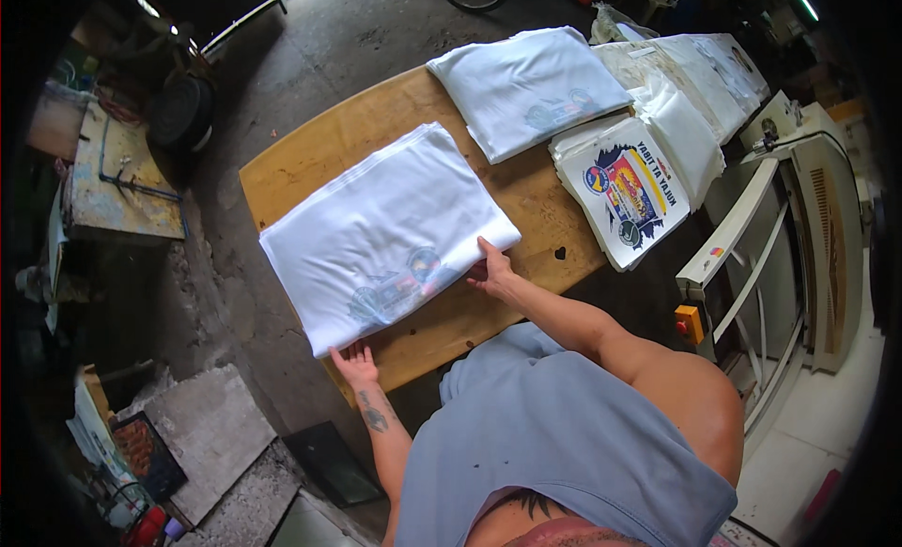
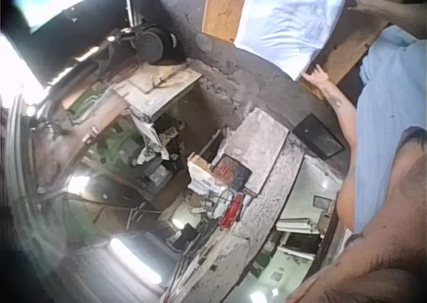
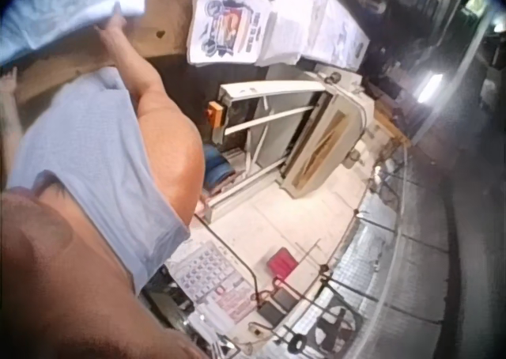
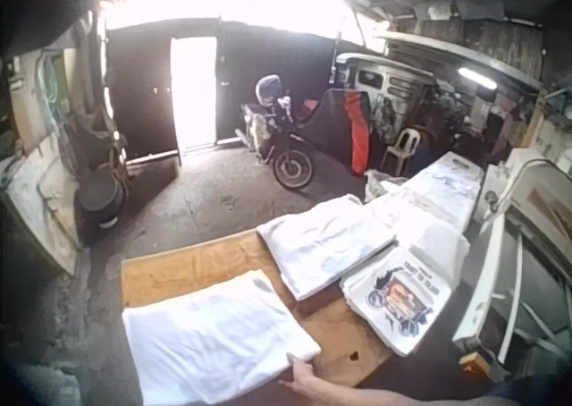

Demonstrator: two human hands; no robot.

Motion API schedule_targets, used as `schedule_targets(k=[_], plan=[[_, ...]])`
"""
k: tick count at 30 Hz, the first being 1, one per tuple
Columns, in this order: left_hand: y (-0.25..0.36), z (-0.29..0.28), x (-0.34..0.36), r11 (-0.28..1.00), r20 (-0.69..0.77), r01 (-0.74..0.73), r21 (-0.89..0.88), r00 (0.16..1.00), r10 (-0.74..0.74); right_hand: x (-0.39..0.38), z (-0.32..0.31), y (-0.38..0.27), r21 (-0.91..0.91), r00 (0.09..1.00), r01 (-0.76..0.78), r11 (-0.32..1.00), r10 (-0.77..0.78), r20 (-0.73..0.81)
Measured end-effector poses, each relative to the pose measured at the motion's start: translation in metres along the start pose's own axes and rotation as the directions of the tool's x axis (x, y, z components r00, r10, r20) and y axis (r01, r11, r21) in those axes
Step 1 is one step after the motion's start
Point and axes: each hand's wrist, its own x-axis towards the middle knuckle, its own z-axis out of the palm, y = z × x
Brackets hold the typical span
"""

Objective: Placing and removing white shirts from a screen printing or drying machine, then folding them on a table.

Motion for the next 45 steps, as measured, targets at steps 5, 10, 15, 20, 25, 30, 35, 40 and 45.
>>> schedule_targets(k=[5,10,15,20,25,30,35,40,45], plan=[[0.062,0.025,0.021,0.987,0.276,-0.084,0.139,0.96,0.043,0.004,0.015,-0.028,-0.124,0.983,0.174,0.977,-0.166,0.077],[0.121,0.145,-0.139,0.831,0.64,-0.557,0.009,0.641,0.423,-0.134,-0.028,-0.157,0.044,0.561,0.795,0.606,-0.76,0.327],[0.108,0.232,-0.223,0.552,0.651,-0.832,0.053,0.448,0.613,-0.176,-0.062,-0.273,0.151,0.541,0.805,0.574,-0.814,0.21],[0.039,0.34,-0.276,0.828,0.768,-0.555,0.078,0.563,0.305,-0.158,-0.114,-0.387,-0.029,0.556,0.83,0.557,-0.821,0.131],[-0.022,0.448,-0.313,0.803,0.838,-0.596,-0.014,0.431,0.334,-0.13,-0.129,-0.521,0.1,0.39,0.906,0.411,-0.903,0.182],[-0.101,0.518,-0.302,0.784,0.845,-0.581,-0.219,0.289,0.45,-0.064,-0.148,-0.609,0.162,0.25,0.945,0.283,-0.947,0.201],[-0.224,0.522,-0.202,0.814,0.835,-0.552,0.178,0.523,0.173,0.102,-0.183,-0.62,0.339,0.527,0.771,0.539,-0.839,0.133],[-0.416,0.489,-0.122,0.718,0.541,-0.208,0.665,0.796,-0.271,0.299,-0.34,-0.606,-0.138,0.715,0.602,0.786,-0.609,-0.344],[-0.324,0.446,-0.062,0.822,0.59,-0.229,0.521,0.792,-0.154,0.246,-0.185,-0.557,-0.38,0.751,0.53,0.758,-0.628,-0.205]])
